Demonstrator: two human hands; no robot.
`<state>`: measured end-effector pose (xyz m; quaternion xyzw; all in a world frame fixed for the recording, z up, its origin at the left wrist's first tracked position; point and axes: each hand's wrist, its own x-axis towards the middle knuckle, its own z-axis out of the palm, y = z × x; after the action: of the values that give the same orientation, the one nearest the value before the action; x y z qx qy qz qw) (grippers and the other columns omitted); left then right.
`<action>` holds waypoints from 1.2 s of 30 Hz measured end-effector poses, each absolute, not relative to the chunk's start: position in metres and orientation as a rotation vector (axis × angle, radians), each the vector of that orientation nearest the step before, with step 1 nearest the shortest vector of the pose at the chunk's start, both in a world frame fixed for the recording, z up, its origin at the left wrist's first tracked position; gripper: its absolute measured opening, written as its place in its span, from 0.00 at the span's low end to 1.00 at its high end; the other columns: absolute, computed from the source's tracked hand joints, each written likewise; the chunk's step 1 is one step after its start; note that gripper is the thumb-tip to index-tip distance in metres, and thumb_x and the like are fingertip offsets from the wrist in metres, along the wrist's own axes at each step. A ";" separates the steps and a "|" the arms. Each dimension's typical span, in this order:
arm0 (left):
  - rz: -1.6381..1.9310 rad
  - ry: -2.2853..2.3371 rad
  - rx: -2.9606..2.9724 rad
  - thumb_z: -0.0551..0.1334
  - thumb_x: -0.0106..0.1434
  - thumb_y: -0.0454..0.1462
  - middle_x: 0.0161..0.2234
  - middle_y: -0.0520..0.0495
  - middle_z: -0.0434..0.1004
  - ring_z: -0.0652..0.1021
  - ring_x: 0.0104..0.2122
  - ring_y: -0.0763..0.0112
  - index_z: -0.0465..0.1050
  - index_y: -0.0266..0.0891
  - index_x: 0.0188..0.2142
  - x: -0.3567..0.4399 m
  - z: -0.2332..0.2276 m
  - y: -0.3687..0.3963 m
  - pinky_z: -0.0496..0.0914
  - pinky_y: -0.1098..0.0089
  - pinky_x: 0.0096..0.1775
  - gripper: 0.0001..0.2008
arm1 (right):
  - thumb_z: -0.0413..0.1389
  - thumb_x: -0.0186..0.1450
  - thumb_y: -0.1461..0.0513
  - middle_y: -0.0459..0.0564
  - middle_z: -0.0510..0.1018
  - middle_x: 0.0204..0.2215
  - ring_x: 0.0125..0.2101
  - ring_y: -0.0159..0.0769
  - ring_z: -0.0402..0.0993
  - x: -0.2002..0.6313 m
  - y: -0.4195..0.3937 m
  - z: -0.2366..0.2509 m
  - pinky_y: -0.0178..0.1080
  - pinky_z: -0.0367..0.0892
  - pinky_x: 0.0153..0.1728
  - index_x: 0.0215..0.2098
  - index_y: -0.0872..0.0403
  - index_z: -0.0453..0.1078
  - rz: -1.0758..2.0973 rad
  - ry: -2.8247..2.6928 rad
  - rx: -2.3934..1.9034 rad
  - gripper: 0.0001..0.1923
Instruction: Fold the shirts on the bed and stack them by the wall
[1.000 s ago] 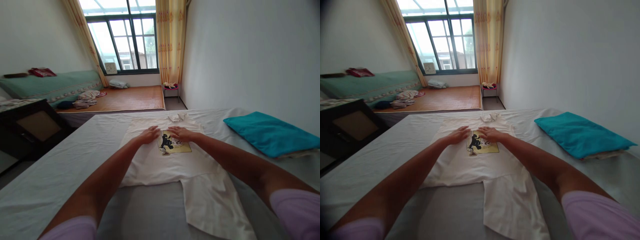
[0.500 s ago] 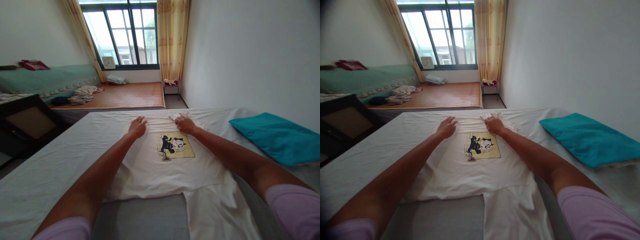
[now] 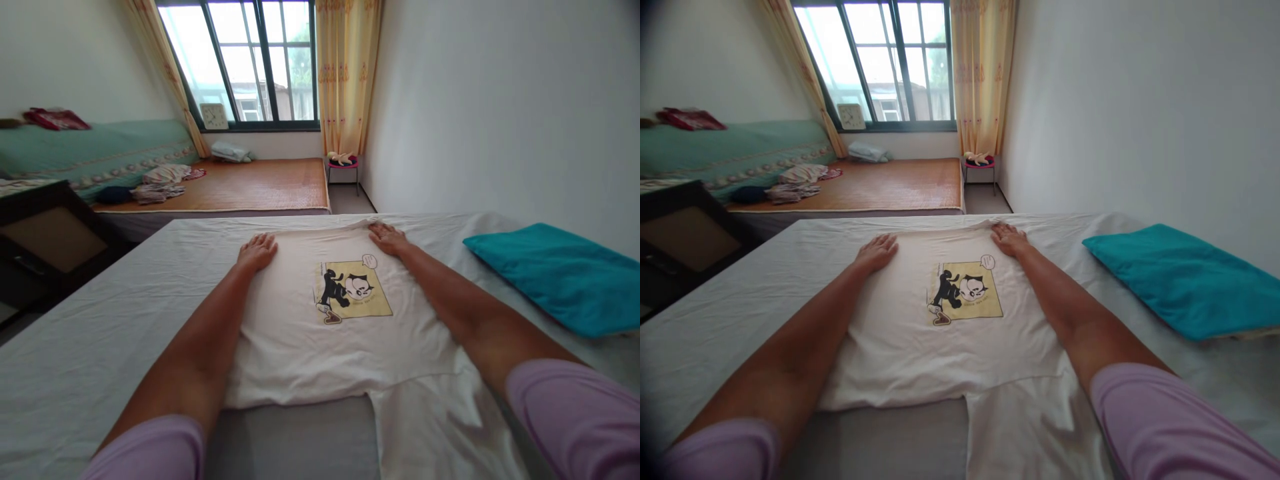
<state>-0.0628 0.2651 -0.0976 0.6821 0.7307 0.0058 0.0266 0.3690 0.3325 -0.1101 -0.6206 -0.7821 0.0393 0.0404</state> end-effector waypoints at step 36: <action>0.257 1.416 2.140 0.64 0.51 0.39 0.38 0.48 0.78 0.76 0.41 0.61 0.77 0.44 0.32 -0.084 -0.025 0.010 0.69 0.69 0.47 0.08 | 0.50 0.68 0.50 0.51 0.78 0.35 0.38 0.39 0.73 0.447 0.061 -0.045 0.40 0.68 0.42 0.38 0.53 0.74 1.092 -2.357 -1.046 0.18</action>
<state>-0.0845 0.0103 -0.0247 0.7973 0.5275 0.0956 0.2775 0.4467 0.0607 -0.0448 -0.3682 -0.8295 0.3842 0.1697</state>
